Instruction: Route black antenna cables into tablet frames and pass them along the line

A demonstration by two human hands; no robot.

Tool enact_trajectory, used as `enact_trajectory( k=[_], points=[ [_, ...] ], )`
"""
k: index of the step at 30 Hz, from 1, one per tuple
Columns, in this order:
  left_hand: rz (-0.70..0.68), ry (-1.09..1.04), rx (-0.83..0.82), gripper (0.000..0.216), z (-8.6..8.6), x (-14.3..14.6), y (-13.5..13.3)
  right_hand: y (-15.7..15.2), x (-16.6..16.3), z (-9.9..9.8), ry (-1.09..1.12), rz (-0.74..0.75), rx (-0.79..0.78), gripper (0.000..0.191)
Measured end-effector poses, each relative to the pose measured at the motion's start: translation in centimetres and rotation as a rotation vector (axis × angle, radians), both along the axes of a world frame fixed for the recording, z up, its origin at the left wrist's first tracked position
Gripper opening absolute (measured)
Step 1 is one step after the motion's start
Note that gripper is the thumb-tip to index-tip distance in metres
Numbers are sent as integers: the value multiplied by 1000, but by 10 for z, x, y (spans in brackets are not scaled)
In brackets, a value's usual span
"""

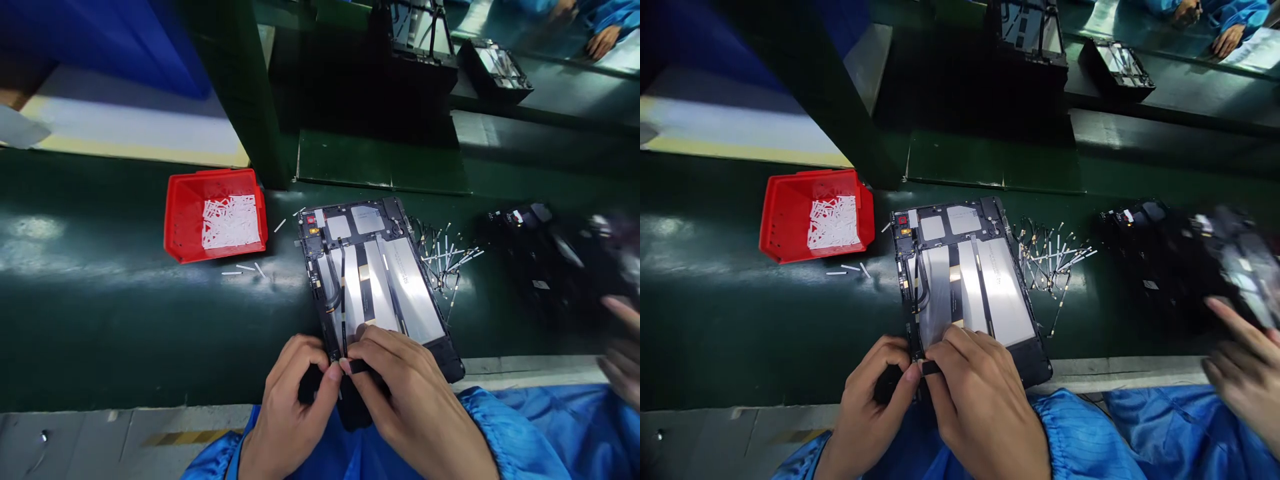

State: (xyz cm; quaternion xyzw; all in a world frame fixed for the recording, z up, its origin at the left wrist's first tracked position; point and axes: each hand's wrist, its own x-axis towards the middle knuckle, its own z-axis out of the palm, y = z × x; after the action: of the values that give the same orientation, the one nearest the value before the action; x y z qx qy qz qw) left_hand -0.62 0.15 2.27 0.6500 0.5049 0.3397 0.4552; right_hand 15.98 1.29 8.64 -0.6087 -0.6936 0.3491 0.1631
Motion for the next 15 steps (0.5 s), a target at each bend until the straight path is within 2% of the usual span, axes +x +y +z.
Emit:
enact_trajectory(
  k=[6, 12, 15],
  points=[
    [-78, -20, -70, 14, -1, -6, 3, 1, 4, -1, 10, 34, 18, 16],
    [-28, -117, -187, 16, -4, -9, -2, 8, 11, 11, 76, 197, 30, 21],
    [-8, -196, -263, 22, -2, -17, -9, 4, 5, 10, 104, 249, 11, 18]
  ],
)
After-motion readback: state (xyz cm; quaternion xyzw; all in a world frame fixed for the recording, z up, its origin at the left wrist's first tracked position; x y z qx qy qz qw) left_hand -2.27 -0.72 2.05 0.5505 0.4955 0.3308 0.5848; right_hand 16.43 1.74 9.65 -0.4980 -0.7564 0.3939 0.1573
